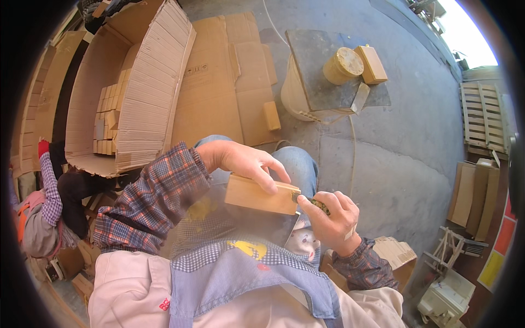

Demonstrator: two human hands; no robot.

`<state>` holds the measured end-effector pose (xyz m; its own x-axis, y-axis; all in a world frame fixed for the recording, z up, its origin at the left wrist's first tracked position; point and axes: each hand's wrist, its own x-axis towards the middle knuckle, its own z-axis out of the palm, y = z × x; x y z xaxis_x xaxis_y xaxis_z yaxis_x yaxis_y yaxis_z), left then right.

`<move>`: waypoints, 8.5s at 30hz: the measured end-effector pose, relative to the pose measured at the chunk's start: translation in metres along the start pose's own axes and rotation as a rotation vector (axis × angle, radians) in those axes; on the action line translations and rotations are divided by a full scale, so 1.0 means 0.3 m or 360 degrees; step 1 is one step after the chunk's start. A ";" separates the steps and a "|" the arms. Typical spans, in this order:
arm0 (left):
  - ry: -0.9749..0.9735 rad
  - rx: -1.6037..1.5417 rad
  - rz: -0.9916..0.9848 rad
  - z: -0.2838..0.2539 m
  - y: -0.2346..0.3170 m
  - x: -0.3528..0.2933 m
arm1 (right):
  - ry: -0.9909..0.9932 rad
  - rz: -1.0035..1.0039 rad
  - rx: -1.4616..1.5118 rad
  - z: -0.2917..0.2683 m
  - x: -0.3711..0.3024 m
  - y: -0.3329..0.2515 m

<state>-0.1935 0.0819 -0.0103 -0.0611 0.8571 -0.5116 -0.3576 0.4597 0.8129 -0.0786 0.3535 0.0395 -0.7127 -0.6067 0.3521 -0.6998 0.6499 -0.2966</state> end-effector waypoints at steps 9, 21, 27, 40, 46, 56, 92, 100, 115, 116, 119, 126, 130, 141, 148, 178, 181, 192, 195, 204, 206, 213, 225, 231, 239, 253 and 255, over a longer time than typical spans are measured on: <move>0.0020 0.0068 -0.0010 -0.010 -0.028 0.014 | -0.0099 0.0033 -0.0123 -0.025 0.023 -0.015; 0.0000 -0.0014 -0.0037 -0.010 0.013 -0.007 | -0.0128 0.0016 -0.0114 -0.028 0.037 -0.006; -0.0008 0.0018 -0.0007 -0.016 0.017 -0.009 | -0.0039 0.0024 -0.0048 -0.009 0.042 -0.026; -0.0027 -0.0070 0.0049 -0.038 -0.061 -0.017 | 0.0449 0.0521 0.0119 -0.008 0.117 0.174; 0.0277 -0.0429 0.0184 0.024 -0.045 -0.101 | 0.0732 0.1232 0.0549 0.136 0.459 0.639; 0.1021 -0.0774 0.0445 0.141 -0.121 -0.273 | 0.0354 0.0571 -0.0027 0.111 0.449 0.474; 0.1694 0.0136 0.0091 0.666 -0.292 -0.402 | -0.0359 0.0730 0.1558 0.080 0.001 -0.414; 0.1594 0.0329 0.0177 0.641 -0.252 -0.431 | -0.0661 0.0856 0.1817 0.174 -0.031 -0.424; 0.1257 0.0145 0.0243 0.580 -0.183 -0.469 | -0.0072 0.0842 0.1822 0.136 0.028 -0.480; 0.1248 0.0153 0.0262 0.579 -0.186 -0.466 | -0.0116 0.0568 0.1484 0.135 0.039 -0.483; 0.1265 0.0260 0.0263 0.583 -0.194 -0.446 | -0.0019 0.0213 0.1051 0.161 0.090 -0.485; 0.1317 0.0284 0.0226 0.614 -0.210 -0.418 | 0.0170 -0.0188 0.1189 0.168 0.112 -0.510; 0.1274 0.0433 0.0205 0.601 -0.210 -0.401 | 0.0038 0.0483 0.0979 0.194 0.129 -0.485; 0.1341 0.0265 0.0249 0.624 -0.200 -0.406 | 0.0045 -0.0065 0.1094 0.219 0.020 -0.459; 0.1320 0.0303 0.0210 0.595 -0.213 -0.399 | -0.0164 0.1597 0.2908 0.220 -0.007 -0.301; 0.1309 0.0366 0.0212 0.595 -0.222 -0.404 | -0.1222 0.0328 0.2027 -0.087 -0.103 -0.327; 0.1297 0.0384 0.0226 0.591 -0.223 -0.405 | -0.1344 0.0428 0.2018 -0.086 -0.122 -0.306; 0.1280 0.0423 0.0260 0.587 -0.200 -0.392 | -0.0142 0.0278 0.1117 0.157 0.001 -0.450; 0.1345 0.0491 0.0232 0.600 -0.204 -0.388 | 0.0168 0.0157 0.0974 0.224 0.052 -0.451; 0.1370 0.0401 0.0222 0.619 -0.201 -0.382 | 0.0044 0.0334 0.0822 0.213 0.061 -0.451; 0.1376 0.0383 0.0204 0.614 -0.203 -0.390 | 0.0207 -0.0069 0.0979 0.212 0.064 -0.452; 0.1407 0.0403 0.0186 0.615 -0.212 -0.385 | -0.0027 0.0048 0.0935 0.196 0.076 -0.440; 0.1448 0.0149 0.0304 0.633 -0.190 -0.476 | -0.0573 -0.0126 0.0867 0.017 0.030 -0.368; 0.1511 0.0113 0.0463 0.611 -0.113 -0.606 | -0.0667 0.0348 0.0416 0.019 -0.028 -0.320; 0.2089 0.0849 0.0543 0.574 0.044 -0.604 | -0.0526 0.0406 0.0995 -0.014 0.084 -0.345; 0.2410 0.1167 0.0747 0.610 0.044 -0.480 | -0.0364 0.0434 0.1566 0.068 0.290 -0.308; 0.2451 0.1196 0.0739 0.607 0.041 -0.472 | -0.0418 0.0461 0.1650 0.079 0.299 -0.299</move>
<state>-0.0197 0.0084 0.1228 -0.9176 0.1651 0.3615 0.3783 0.6419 0.6670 -0.0808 0.2300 0.0767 -0.7584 -0.6516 -0.0137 -0.1189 0.1591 -0.9801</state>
